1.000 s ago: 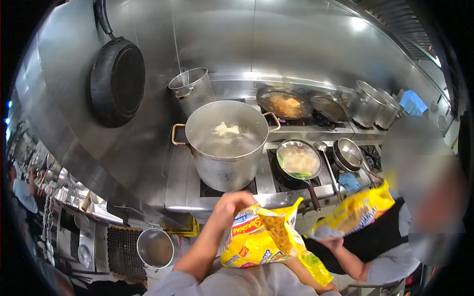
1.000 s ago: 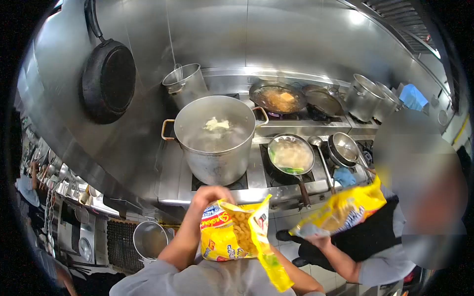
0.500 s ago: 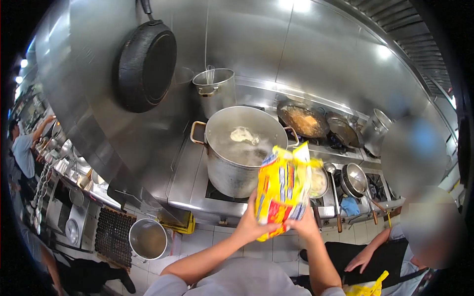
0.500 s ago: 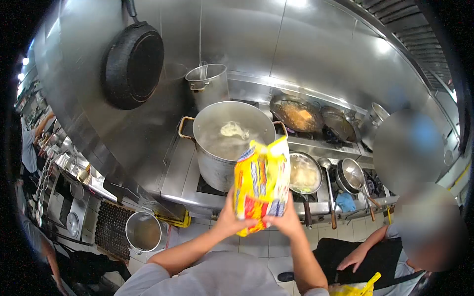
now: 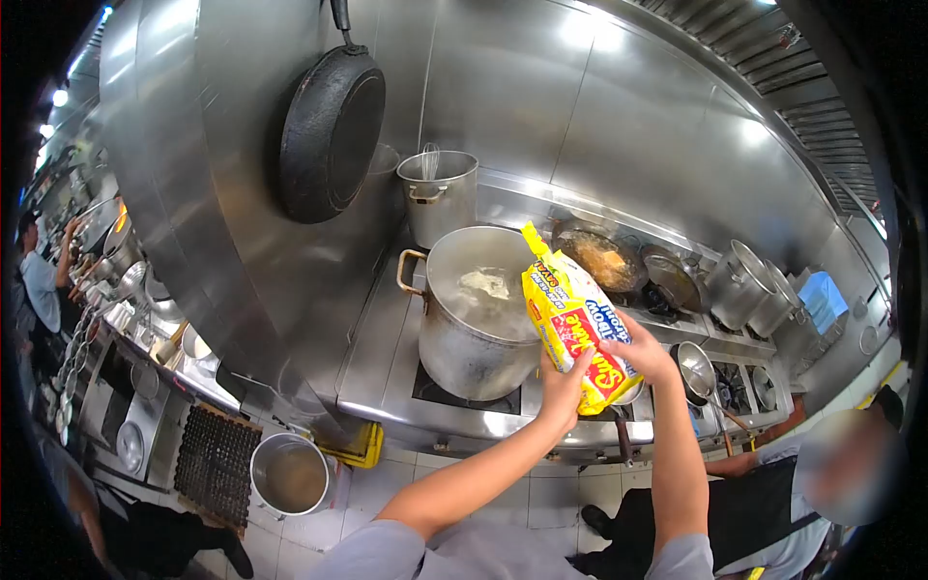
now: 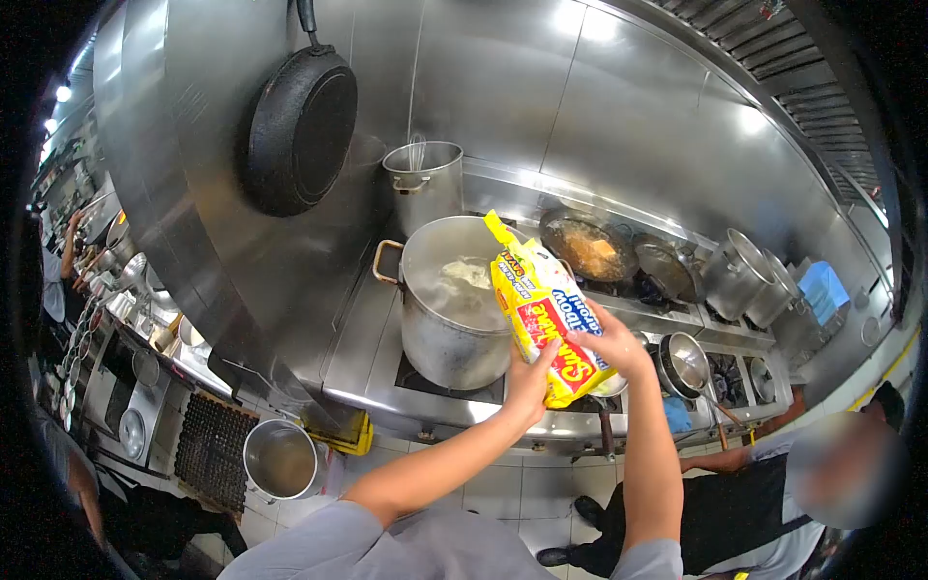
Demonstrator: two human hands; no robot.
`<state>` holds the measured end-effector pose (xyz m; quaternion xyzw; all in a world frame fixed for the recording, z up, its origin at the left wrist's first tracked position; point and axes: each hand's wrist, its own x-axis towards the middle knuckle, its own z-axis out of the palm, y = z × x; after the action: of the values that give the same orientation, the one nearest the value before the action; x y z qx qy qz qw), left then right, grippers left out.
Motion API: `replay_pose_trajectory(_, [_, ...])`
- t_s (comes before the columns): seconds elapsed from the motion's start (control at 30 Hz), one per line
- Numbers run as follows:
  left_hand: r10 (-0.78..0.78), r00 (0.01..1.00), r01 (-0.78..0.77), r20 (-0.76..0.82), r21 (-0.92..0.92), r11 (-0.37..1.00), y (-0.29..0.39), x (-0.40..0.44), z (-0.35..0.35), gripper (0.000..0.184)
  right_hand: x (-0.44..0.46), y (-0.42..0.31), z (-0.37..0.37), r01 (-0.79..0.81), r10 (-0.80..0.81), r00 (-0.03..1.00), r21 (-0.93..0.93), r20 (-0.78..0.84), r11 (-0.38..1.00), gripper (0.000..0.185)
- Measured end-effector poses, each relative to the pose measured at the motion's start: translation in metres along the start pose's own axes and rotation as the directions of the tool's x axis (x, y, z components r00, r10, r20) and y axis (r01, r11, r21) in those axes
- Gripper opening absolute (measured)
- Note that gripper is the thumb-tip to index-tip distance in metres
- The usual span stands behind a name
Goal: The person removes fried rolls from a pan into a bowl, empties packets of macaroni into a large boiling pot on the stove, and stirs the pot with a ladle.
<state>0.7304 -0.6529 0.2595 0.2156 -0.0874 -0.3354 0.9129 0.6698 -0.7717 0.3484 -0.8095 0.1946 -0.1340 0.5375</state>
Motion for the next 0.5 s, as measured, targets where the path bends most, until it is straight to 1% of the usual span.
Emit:
replay_pose_trajectory(0.1, [-0.002, 1.0, 0.0, -0.029, -0.064, 0.998, 0.0, 0.005, 0.008, 0.064, 0.005, -0.022, -0.001, -0.026, 0.028, 0.999, -0.058, 0.04, 0.998, 0.073])
replay_pose_trajectory(0.17, [-0.011, 0.999, 0.007, -0.043, -0.098, 0.995, 0.0, 0.009, 0.012, 0.062, 0.016, -0.026, -0.006, -0.066, 0.073, 0.995, -0.094, 0.073, 0.993, 0.072])
replay_pose_trajectory(0.23, [-0.02, 0.998, 0.013, -0.055, -0.134, 0.991, 0.0, 0.013, 0.017, 0.061, 0.025, -0.032, -0.008, -0.114, 0.124, 0.99, -0.135, 0.071, 0.984, 0.07])
replay_pose_trajectory(0.3, [-0.053, 0.993, 0.034, -0.106, -0.173, 0.984, -0.001, 0.02, 0.021, 0.049, 0.031, -0.046, -0.01, -0.182, 0.202, 0.973, -0.171, 0.113, 0.968, 0.068])
replay_pose_trajectory(0.33, [-0.085, 0.987, 0.057, -0.138, -0.195, 0.979, -0.003, 0.023, 0.023, 0.051, 0.035, -0.049, -0.009, -0.168, 0.191, 0.975, -0.187, 0.112, 0.968, 0.066])
replay_pose_trajectory(0.37, [-0.083, 0.987, 0.054, -0.141, -0.198, 0.979, 0.001, 0.023, 0.026, 0.051, 0.038, -0.053, -0.007, -0.148, 0.171, 0.977, -0.176, 0.125, 0.973, 0.064])
replay_pose_trajectory(0.43, [-0.097, 0.987, 0.061, -0.127, -0.266, 0.962, 0.008, 0.024, 0.034, 0.051, 0.042, -0.066, -0.007, -0.187, 0.22, 0.967, -0.233, 0.126, 0.954, 0.062])
replay_pose_trajectory(0.47, [-0.144, 0.976, 0.096, -0.163, -0.273, 0.957, 0.008, 0.027, 0.034, 0.052, 0.047, -0.065, -0.008, -0.188, 0.228, 0.968, -0.298, 0.105, 0.936, 0.062])
replay_pose_trajectory(0.5, [-0.144, 0.976, 0.095, -0.164, -0.274, 0.957, 0.008, 0.029, 0.035, 0.052, 0.05, -0.066, -0.009, -0.187, 0.228, 0.968, -0.3, 0.106, 0.935, 0.062])
